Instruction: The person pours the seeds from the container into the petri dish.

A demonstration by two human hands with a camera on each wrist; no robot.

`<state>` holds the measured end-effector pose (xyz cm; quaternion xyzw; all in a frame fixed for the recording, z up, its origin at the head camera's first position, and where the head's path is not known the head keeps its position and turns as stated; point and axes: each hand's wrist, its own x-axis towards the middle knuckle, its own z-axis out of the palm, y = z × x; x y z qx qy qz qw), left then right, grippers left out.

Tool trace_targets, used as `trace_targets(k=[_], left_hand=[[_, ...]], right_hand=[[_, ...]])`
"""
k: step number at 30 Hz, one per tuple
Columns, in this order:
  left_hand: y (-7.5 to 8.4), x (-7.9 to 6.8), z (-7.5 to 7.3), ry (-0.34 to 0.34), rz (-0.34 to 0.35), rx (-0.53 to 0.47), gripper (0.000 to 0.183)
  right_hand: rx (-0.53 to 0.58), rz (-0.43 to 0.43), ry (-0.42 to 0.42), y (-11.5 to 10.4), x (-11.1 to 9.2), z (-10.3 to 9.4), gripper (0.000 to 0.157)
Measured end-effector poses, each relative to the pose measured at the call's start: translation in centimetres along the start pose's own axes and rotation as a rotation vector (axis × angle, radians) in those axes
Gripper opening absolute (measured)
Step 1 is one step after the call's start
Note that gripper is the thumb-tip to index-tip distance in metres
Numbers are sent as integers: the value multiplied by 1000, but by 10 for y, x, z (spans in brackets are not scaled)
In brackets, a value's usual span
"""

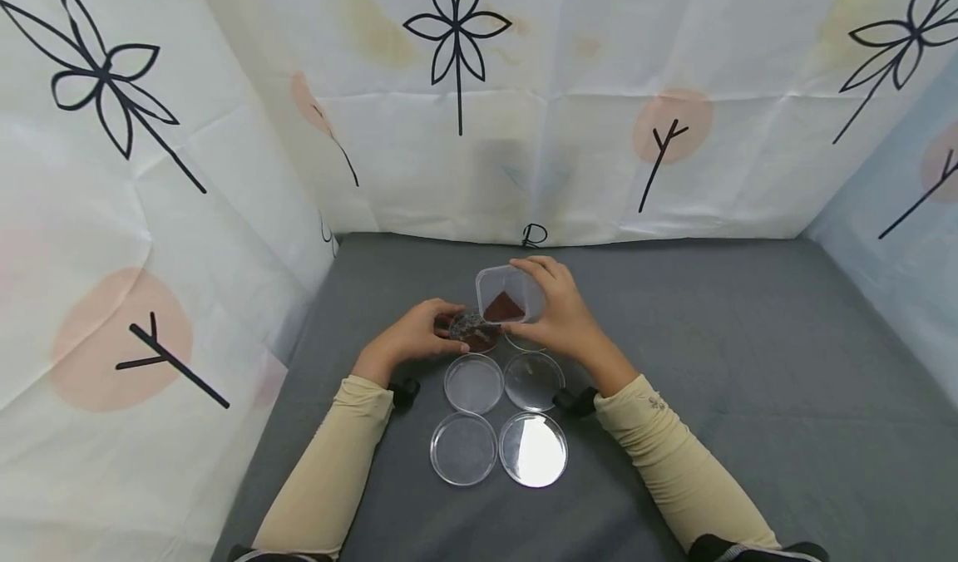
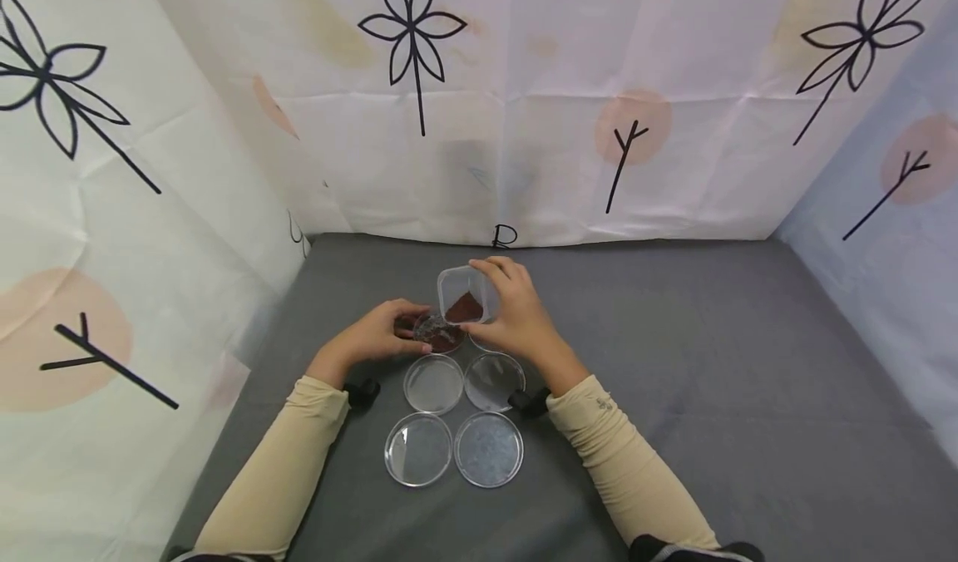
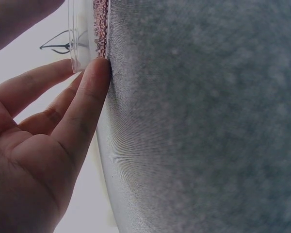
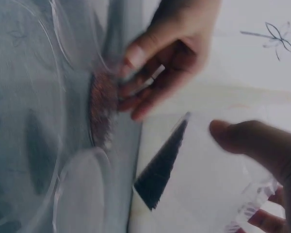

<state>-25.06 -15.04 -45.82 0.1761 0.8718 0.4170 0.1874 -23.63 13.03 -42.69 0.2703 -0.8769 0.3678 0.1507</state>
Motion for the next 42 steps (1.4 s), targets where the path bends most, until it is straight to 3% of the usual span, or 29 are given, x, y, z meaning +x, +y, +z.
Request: trace_targets(k=[7,20,27,35,42], left_hand=[[-3,0,2,-9,8,-23,76],[-2,-1,1,-31,45,0,74],[-2,-1,-2,-15,60,17,73],[-3,0,-2,-15,52,26,74],[-1,0,-2,-10,46,31,74]], right_hand=[[175,153,42,15,-12,-31,91],[158,347,55,49,-57,-83,83],[105,396,42,65,-72,-102,82],[127,435,-9,79,-93,-121,83],[124,473,1,88,-105,-130,79]])
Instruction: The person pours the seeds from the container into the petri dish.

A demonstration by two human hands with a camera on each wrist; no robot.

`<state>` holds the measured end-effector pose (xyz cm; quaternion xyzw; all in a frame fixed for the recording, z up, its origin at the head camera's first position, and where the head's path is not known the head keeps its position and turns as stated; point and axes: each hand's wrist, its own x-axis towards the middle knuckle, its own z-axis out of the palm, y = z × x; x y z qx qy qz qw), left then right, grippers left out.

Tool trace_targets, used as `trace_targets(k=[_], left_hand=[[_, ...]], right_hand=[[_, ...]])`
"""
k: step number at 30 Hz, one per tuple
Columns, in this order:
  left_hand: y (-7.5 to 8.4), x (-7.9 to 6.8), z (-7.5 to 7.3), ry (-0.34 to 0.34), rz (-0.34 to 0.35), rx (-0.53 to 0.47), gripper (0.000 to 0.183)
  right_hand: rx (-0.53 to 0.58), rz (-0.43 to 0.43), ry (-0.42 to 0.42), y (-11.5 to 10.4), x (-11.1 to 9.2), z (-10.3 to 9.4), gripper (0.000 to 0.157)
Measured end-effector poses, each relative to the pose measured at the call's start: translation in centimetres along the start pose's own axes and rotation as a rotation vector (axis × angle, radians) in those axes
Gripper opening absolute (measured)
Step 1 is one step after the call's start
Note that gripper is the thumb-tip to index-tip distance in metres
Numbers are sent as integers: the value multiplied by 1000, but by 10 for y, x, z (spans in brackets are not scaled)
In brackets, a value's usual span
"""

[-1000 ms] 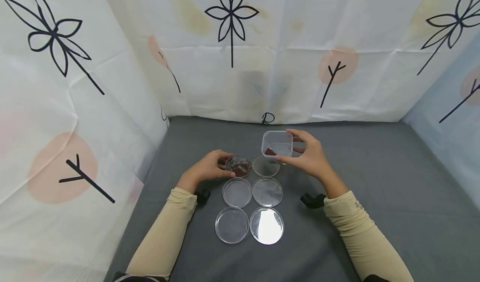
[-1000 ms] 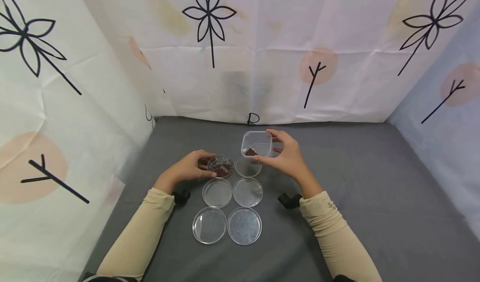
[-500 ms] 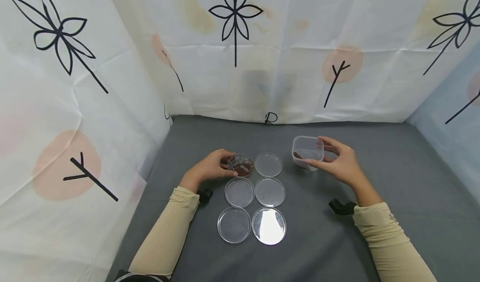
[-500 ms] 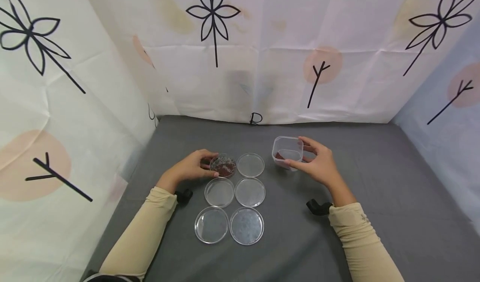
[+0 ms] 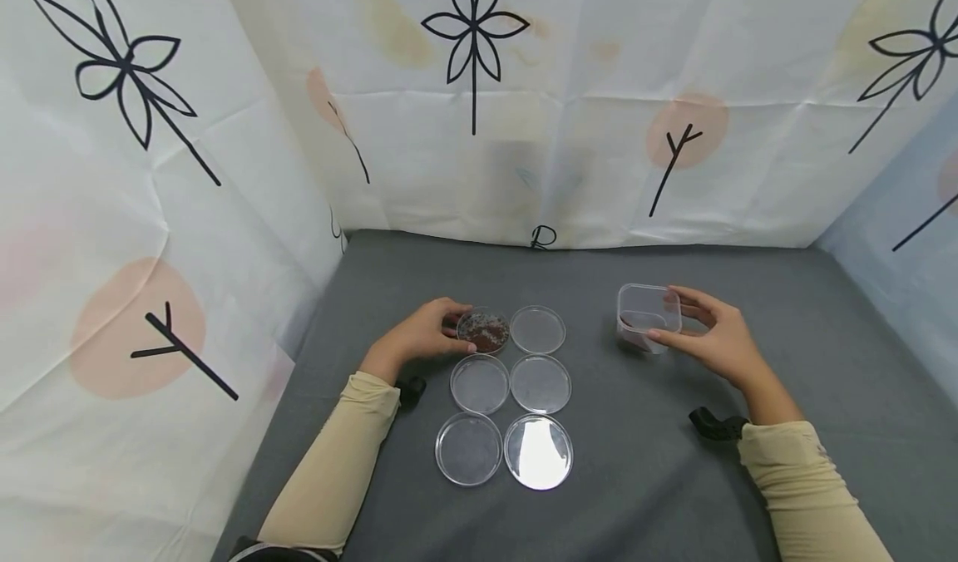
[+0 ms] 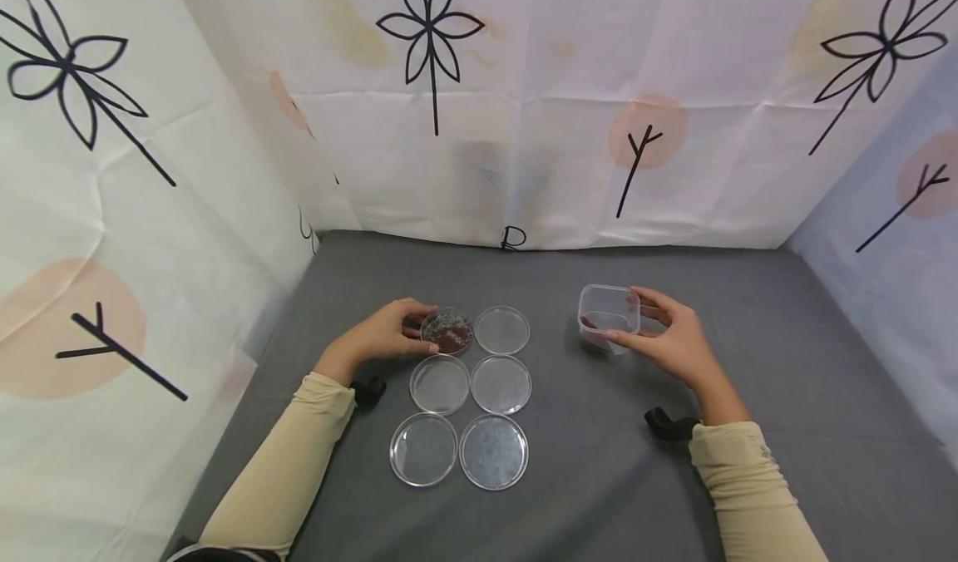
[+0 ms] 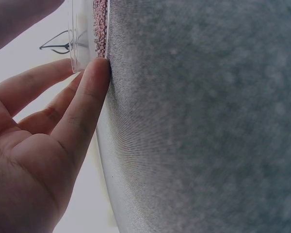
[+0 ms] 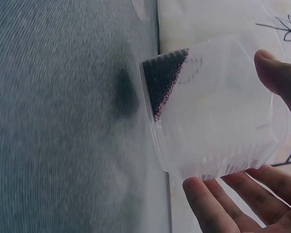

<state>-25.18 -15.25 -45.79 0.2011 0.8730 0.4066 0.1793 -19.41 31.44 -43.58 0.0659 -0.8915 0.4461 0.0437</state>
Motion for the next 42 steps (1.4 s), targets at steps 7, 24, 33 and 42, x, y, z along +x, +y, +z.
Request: trace_targets(k=[7,24,33,42], left_hand=[[-1,0,1,5,3,12,74],[-2,-1,1,-2,-2,-9,74],[-3,-3,3,-5,-16,-2,74],[0,-3,1,-9,-20,-1,73]], right_hand=[[1,20,-7,9,-6,-6,79],[27,-6,-26,25,-11,-8,75],[57,-25,-31,30,-12,-7,76],[36,-6,-51,30,-12,-6,82]])
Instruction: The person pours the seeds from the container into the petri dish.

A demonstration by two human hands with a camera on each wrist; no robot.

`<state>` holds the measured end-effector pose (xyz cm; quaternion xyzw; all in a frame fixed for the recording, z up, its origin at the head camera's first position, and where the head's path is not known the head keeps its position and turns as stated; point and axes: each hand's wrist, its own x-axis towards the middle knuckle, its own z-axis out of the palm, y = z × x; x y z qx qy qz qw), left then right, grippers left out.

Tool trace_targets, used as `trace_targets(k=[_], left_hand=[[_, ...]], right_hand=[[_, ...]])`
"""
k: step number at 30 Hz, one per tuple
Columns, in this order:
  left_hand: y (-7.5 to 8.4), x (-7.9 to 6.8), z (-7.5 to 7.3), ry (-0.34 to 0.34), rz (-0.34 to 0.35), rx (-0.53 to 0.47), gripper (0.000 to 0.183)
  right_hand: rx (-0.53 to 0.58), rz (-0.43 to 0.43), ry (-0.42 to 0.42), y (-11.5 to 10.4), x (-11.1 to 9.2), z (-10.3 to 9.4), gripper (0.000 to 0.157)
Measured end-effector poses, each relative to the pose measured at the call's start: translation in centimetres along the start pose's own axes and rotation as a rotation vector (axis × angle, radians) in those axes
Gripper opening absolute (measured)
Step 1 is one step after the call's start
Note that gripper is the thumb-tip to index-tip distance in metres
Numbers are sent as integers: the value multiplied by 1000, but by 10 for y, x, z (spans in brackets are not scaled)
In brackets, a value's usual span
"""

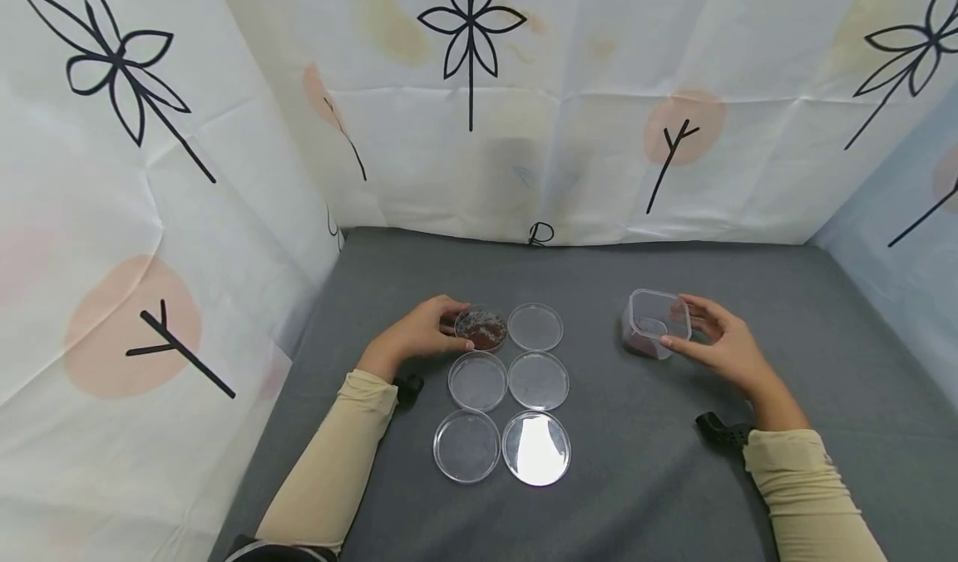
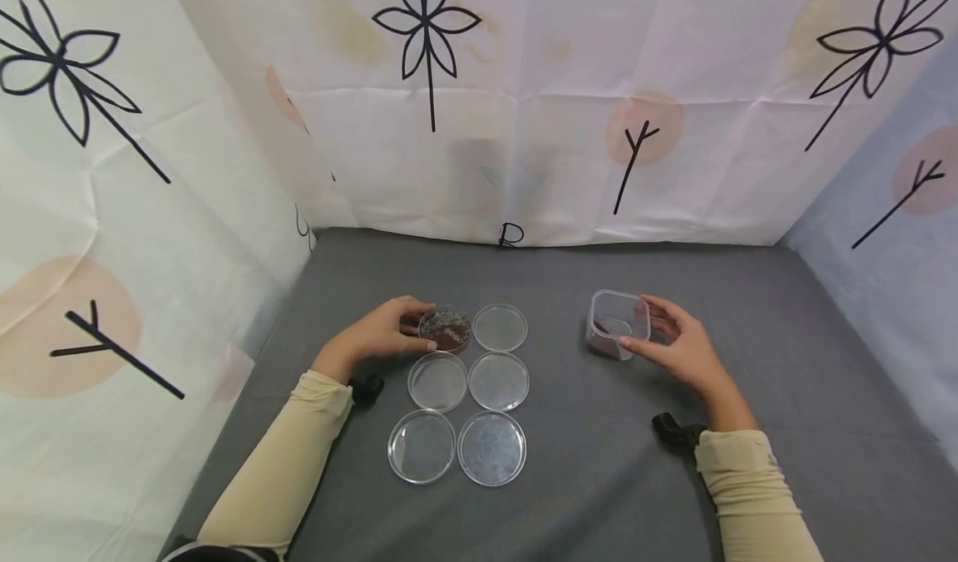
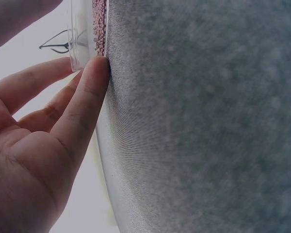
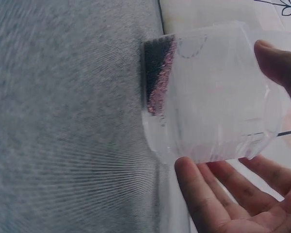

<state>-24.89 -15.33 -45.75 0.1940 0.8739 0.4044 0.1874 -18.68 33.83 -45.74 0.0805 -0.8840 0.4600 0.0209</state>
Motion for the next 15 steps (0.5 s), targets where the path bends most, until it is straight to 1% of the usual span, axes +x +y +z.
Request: trace_targets(k=[3,5,7,10,15], left_hand=[[3,1,-1,1,15,11,73],[4,1,-1,-1,22,18,73],[5,1,-2,-5,31,28,73],[5,1,-1,-9,33,29,74],[3,0,0,2,20,34,74]], right_hand=[[0,9,-18,-4,-1,-2,84],[-8,15,-28,-6,-1,-3,89],[-32,19,-30,-9,-1,-4,95],[-77,3,-14,-15,0,-3,101],[-156,-47,24,-30,7,0,99]])
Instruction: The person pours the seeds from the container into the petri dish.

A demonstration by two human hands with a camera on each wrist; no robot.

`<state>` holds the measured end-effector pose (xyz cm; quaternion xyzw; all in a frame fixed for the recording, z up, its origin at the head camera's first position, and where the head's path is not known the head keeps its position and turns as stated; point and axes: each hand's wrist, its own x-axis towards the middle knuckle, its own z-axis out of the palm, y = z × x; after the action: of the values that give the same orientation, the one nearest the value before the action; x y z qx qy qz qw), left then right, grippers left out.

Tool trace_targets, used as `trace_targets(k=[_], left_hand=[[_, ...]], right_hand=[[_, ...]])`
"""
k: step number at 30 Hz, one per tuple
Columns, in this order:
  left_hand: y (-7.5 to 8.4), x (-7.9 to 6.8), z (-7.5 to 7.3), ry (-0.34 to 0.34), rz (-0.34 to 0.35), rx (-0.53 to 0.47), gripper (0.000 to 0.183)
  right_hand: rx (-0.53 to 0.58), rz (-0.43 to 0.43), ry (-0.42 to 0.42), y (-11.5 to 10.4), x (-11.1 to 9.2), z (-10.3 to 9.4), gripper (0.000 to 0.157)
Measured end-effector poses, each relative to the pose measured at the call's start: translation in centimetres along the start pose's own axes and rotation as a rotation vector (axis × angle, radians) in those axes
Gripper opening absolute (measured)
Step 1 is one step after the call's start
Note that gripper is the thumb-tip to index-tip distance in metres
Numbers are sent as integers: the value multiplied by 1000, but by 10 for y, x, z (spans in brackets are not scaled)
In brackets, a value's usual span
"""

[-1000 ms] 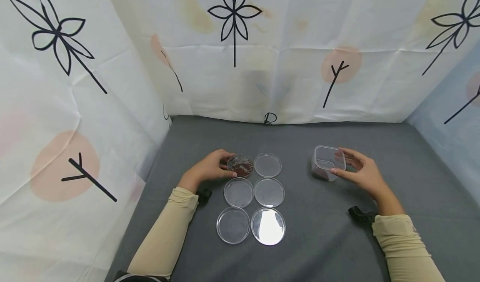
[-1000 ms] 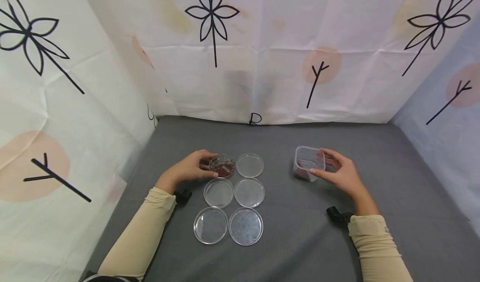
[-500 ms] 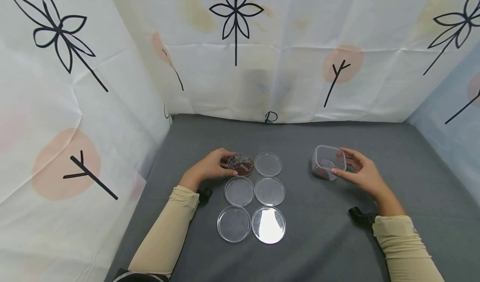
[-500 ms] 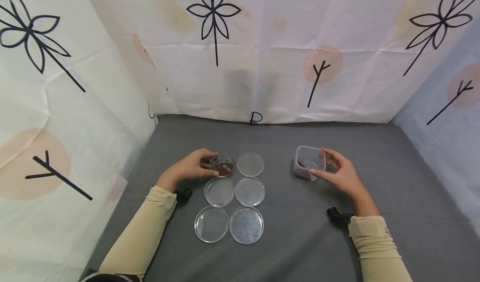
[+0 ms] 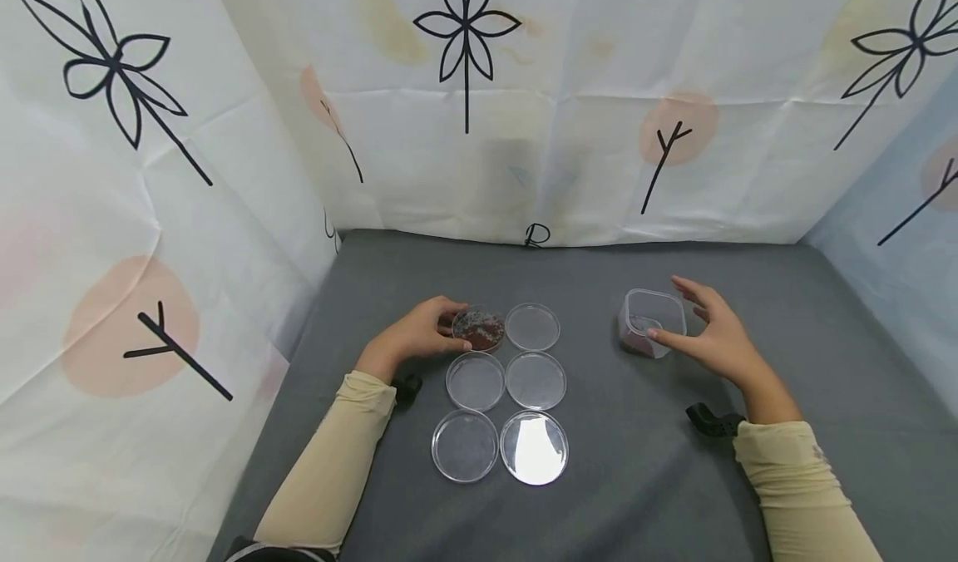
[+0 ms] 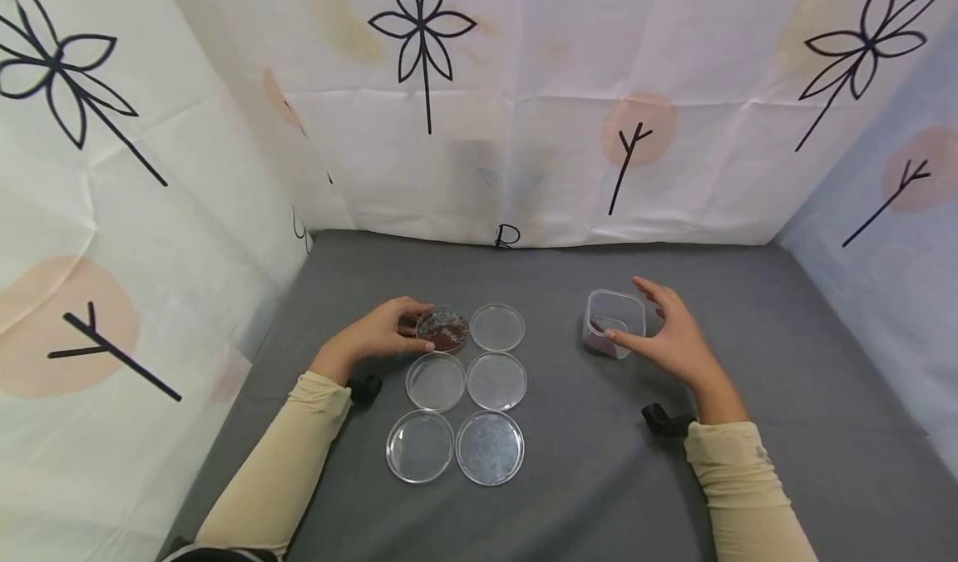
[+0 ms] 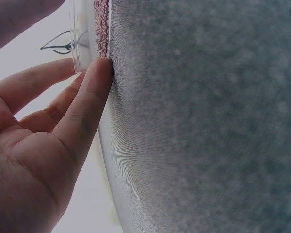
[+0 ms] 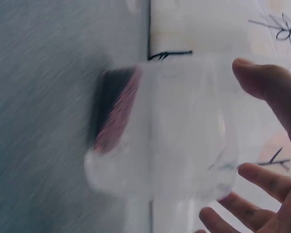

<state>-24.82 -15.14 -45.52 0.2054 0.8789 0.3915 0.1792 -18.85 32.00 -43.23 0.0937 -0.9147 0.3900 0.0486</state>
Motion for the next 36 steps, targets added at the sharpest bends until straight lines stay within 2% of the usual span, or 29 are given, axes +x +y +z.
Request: trace_targets(k=[6,18,26,36], left_hand=[[-4,-1,4,8,-2,-20,74],[-6,0,3,11,20,-20,73],[-6,1,2,10,33,-21,73],[-7,2,1,13,33,-26,73]], right_hand=[[-66,-49,12,-26,8,8,91],[-60,-264,-55,-68,26,40,84],[7,-316,-189,-76,38,65,81],[69,-314,-341,-74,52,92,85]])
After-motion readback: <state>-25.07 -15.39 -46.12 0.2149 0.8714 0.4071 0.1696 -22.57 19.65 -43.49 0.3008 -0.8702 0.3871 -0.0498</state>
